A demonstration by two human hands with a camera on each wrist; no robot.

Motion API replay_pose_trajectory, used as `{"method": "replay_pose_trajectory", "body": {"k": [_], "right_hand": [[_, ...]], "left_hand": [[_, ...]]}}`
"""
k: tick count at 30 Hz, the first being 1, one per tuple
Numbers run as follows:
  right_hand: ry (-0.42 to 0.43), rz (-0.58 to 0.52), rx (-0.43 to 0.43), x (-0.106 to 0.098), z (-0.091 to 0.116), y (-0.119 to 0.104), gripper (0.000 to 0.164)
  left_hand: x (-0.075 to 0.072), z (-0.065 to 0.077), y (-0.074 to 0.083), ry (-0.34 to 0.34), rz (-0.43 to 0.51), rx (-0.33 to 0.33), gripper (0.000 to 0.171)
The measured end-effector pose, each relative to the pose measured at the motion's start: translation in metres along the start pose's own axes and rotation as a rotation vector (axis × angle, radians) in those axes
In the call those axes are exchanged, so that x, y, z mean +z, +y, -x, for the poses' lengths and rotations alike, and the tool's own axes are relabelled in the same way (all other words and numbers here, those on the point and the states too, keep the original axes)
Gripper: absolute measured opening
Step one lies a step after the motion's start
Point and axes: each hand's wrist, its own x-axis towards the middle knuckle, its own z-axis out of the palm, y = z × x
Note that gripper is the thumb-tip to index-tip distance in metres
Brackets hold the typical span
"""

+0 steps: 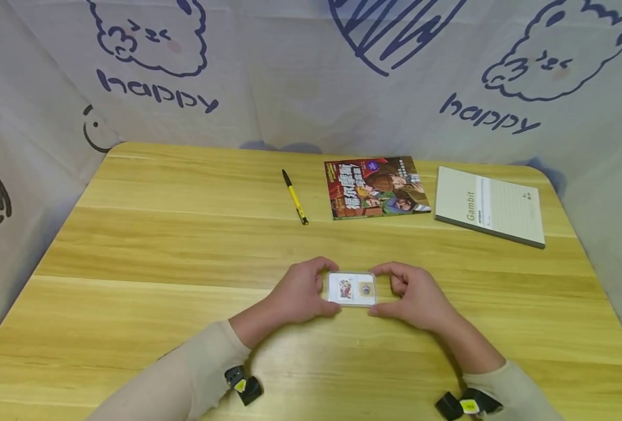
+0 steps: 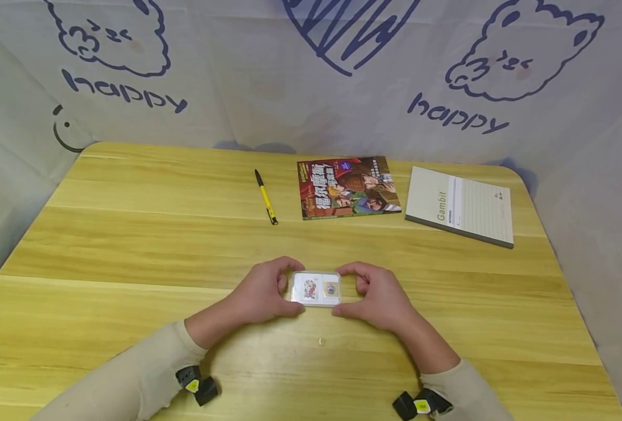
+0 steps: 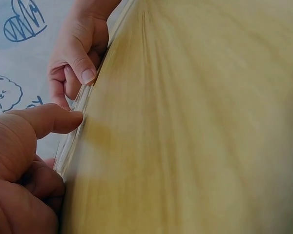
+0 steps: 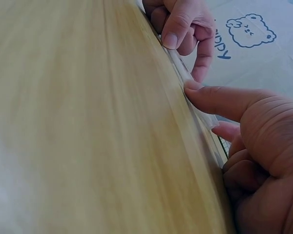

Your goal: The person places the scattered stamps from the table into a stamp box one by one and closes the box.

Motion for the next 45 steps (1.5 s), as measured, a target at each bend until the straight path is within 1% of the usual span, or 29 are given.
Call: {"method": "replay_pose_trajectory", "body": {"k": [6,10,14,20,24,29,34,37,40,45], "right_hand": [[0.003,0.002,0.011,-0.001,0.001,-0.001,0.061],[0.01,-0.014,0.008,-0.002,0.001,0.0,0.06],[0.015,-0.007,0.01,-0.002,0.001,0.0,0.058],[0.017,0.0,0.073,-0.002,0.0,-0.004,0.058],[0.011,-0.001,0.101,-0.001,0.0,-0.007,0.059],[0.0,0.001,0.089,0.001,-0.002,-0.011,0.058],[0.007,-0.008,0.095,0.002,0.0,-0.012,0.06],[0.01,-0.015,0.096,0.003,0.002,-0.011,0.06],[0.008,-0.01,0.079,0.005,0.002,-0.009,0.059],[0.004,0.01,0.047,0.007,0.002,-0.007,0.058]], "left_hand": [[-0.001,0.001,0.0,0.002,-0.003,0.006,0.064],[-0.001,0.001,0.0,0.002,-0.009,0.002,0.064],[-0.001,0.0,0.001,0.001,-0.012,0.0,0.064],[-0.003,-0.002,0.001,-0.014,-0.007,-0.008,0.064],[-0.005,-0.002,0.002,-0.026,0.0,-0.033,0.065],[-0.007,-0.001,0.004,-0.006,0.008,-0.071,0.068],[-0.006,0.001,0.003,0.01,0.014,-0.088,0.068],[-0.005,0.002,0.001,0.011,0.002,-0.081,0.068],[-0.004,0.004,-0.002,0.013,-0.01,-0.067,0.068],[-0.004,0.006,-0.004,0.019,0.001,-0.057,0.067]]}}
